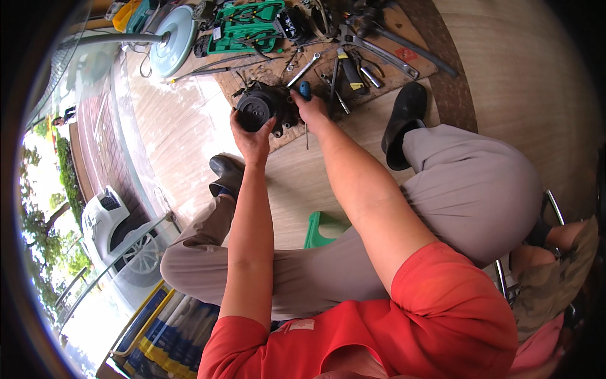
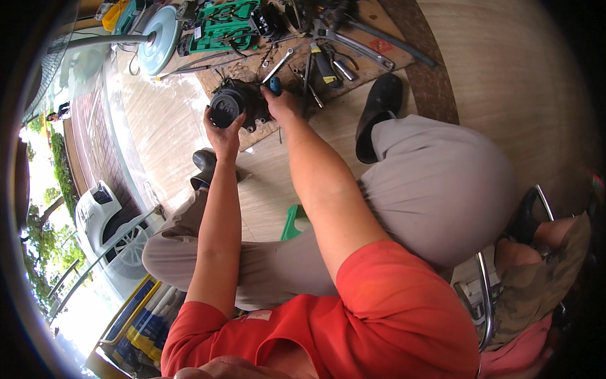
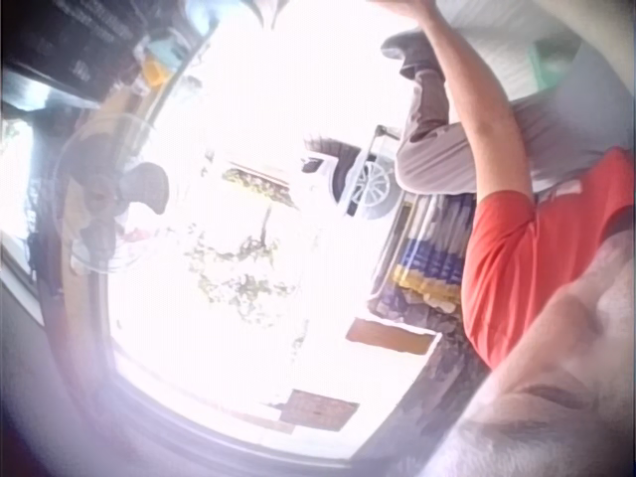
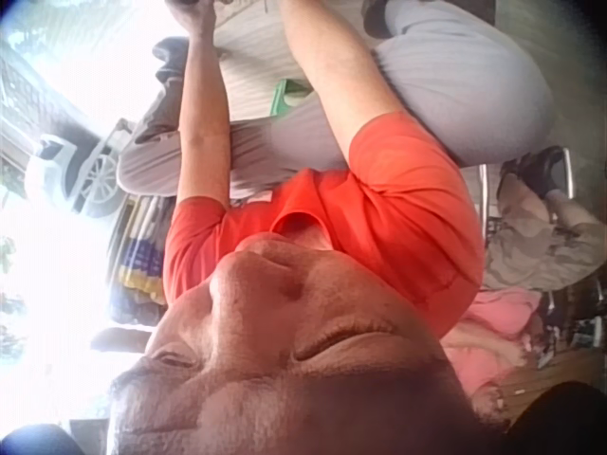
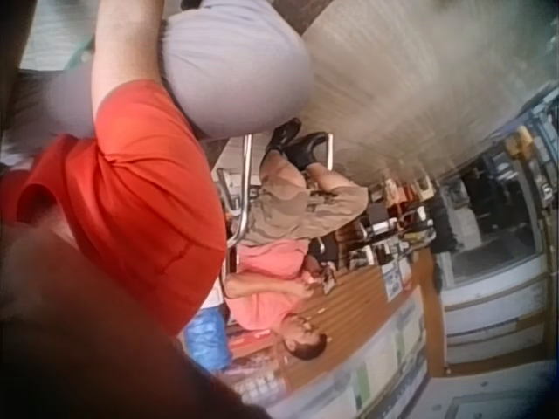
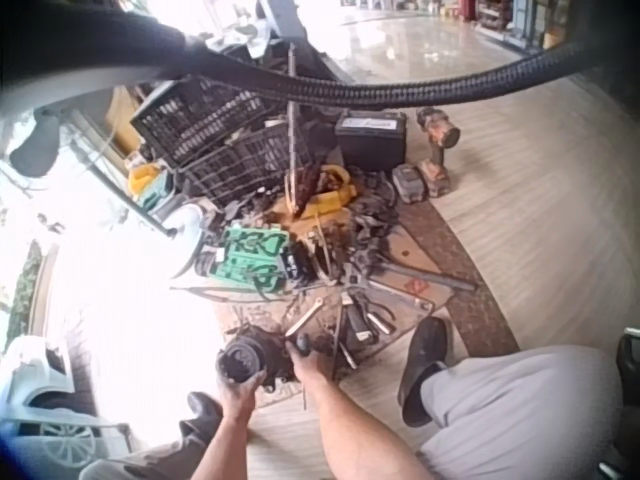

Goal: The person unscrews and removes components from a black automotive part using a screwdriver.

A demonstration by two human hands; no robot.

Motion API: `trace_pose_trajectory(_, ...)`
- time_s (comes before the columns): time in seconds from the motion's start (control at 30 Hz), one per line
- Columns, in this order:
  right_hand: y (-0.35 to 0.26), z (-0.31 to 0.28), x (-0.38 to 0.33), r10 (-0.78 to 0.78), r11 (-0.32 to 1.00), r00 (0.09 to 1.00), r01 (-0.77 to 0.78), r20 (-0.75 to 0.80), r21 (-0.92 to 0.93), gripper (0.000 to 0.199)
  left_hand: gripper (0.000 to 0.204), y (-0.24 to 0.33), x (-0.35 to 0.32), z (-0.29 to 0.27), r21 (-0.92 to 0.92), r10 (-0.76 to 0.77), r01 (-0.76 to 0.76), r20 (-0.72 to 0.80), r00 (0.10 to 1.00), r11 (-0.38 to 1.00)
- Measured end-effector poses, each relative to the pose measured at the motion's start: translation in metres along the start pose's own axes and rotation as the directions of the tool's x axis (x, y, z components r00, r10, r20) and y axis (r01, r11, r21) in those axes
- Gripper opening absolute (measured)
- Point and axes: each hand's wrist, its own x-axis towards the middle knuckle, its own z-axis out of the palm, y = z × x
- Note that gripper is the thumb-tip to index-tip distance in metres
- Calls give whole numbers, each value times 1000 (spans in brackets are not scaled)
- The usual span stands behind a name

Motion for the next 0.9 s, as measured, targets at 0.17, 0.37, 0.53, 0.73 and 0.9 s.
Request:
trace_pose_trajectory(0.17,-2,3,-7,-37,998,999,35,-30,-49,70,92,1,-2,-3,-40,-76,75,-8,997,996)
trace_pose_trajectory(0.37,19,12,21,-40,998,999,42,-36,41,70,93,5,-2,2,-12,-24,24,-14,1000,1000)
trace_pose_trajectory(0.53,17,15,17,-18,998,1000,19,-14,57,70,91,2,-1,-4,13,-46,47,-21,999,999)
trace_pose_trajectory(0.73,13,11,13,-29,996,999,33,-37,89,70,89,5,0,-1,38,-14,15,-20,1000,999)
trace_pose_trajectory(0.9,11,12,9,-5,996,1000,6,-11,90,69,89,4,0,-6,89,0,1,-10,1000,996)
